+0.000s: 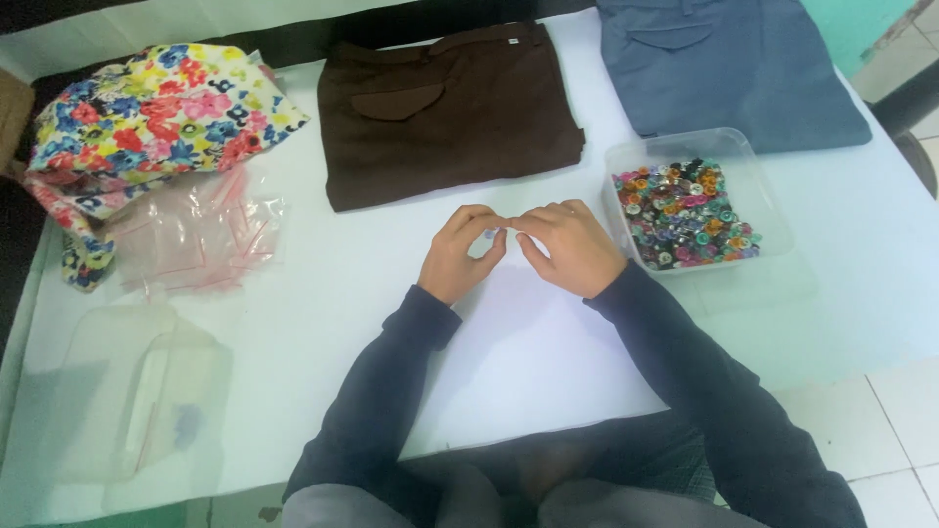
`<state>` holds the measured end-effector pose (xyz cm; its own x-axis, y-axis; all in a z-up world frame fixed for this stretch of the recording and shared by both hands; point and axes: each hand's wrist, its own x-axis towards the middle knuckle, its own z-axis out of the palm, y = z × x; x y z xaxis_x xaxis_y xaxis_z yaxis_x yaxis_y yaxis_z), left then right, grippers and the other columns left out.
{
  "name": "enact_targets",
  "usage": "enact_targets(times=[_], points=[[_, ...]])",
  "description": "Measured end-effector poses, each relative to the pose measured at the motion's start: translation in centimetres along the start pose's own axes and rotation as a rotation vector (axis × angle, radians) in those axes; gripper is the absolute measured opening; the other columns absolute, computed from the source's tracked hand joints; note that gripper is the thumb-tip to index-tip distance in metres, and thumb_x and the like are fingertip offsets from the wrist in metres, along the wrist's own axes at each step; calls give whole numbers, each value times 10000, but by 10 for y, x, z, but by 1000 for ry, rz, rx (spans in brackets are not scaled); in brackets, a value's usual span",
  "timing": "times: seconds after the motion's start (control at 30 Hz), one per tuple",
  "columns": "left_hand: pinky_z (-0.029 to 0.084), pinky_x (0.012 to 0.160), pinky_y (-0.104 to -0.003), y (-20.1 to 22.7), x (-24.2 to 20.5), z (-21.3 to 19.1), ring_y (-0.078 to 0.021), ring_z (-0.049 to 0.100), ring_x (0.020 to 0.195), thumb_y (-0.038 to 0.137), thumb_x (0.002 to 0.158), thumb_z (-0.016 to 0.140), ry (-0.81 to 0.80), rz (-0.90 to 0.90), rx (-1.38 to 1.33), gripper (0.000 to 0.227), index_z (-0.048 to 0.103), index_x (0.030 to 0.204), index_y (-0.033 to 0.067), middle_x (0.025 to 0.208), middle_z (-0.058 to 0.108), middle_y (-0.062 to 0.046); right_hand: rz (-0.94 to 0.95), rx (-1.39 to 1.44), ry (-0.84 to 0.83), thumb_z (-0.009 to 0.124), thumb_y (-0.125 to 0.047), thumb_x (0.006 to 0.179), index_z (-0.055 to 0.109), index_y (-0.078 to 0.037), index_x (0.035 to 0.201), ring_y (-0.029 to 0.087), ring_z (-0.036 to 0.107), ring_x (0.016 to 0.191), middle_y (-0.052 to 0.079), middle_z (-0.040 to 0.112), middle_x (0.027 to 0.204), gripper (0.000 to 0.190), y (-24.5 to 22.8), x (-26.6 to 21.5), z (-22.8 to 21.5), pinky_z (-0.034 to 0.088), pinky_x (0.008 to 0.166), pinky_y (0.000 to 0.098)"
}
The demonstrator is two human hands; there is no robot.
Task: Sorting small purple buttons from a container of mixed colored buttons and placing them in a row on a table.
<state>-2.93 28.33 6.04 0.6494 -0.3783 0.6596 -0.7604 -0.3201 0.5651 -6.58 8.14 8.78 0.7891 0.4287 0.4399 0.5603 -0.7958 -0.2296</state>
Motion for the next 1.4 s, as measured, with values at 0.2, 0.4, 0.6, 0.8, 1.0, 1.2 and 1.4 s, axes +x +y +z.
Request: enact_targets(times=[0.2, 0.4, 0.6, 0.8, 1.0, 1.2, 1.4], points=[[605, 891, -397, -52, -44, -26, -260, 707, 1010, 30, 935, 674, -117, -224, 186, 169, 737, 1068, 114, 1057, 667, -62, 107, -82, -114, 595, -279, 1027, 690, -178, 1285, 226, 607, 1220, 41, 667, 1295, 293, 7, 13, 59, 347, 1084, 462], [551, 1021, -419, -62, -42, -33, -272, 667, 1095, 67, 942, 620, -215, -536, 95, 444, 566, 1382, 99, 1098, 640, -112, 180, -90, -15, 654, -333, 965, 639, -244, 1350, 251, 495, 1317, 25, 558, 1373, 395, 53, -3, 97, 335, 1088, 462], [531, 1031, -448, -65, -42, -28, -298, 650, 1108, 49, 932, 589, -233, -577, 122, 469, 508, 1393, 75, 1097, 618, -130, 278, 17, -13, 680, -346, 933, 667, -280, 1291, 252, 514, 1320, 6, 592, 1337, 364, 64, -11, 86, 336, 1105, 487], [547, 973, -397, -84, -50, -18, -265, 630, 1062, 78, 899, 587, -197, -561, 207, 426, 554, 1322, 105, 1070, 581, -86, 264, 13, -51, 653, -343, 949, 678, -274, 1277, 252, 525, 1296, 24, 609, 1304, 335, 66, -13, 96, 330, 1109, 503], [548, 963, -371, -81, -48, -19, -248, 625, 1061, 98, 897, 578, -214, -576, 230, 388, 567, 1285, 106, 1075, 574, -82, 290, 28, -62, 656, -343, 959, 689, -263, 1239, 252, 532, 1296, 23, 620, 1294, 293, 59, -10, 90, 347, 1104, 496], [540, 976, -373, -75, -44, -22, -259, 602, 1094, 104, 902, 563, -224, -598, 203, 374, 577, 1275, 92, 1099, 557, -88, 300, 47, -44, 662, -298, 977, 714, -235, 1153, 243, 552, 1276, 20, 647, 1260, 194, 59, -11, 92, 351, 1105, 491], [534, 1030, -379, -67, -41, -27, -277, 573, 1186, 122, 879, 607, -219, -608, 190, 406, 577, 1282, 93, 1202, 525, -109, 246, 44, -27, 682, -318, 961, 683, -229, 1213, 252, 550, 1263, 32, 636, 1253, 268, 55, -8, 87, 364, 1094, 489]])
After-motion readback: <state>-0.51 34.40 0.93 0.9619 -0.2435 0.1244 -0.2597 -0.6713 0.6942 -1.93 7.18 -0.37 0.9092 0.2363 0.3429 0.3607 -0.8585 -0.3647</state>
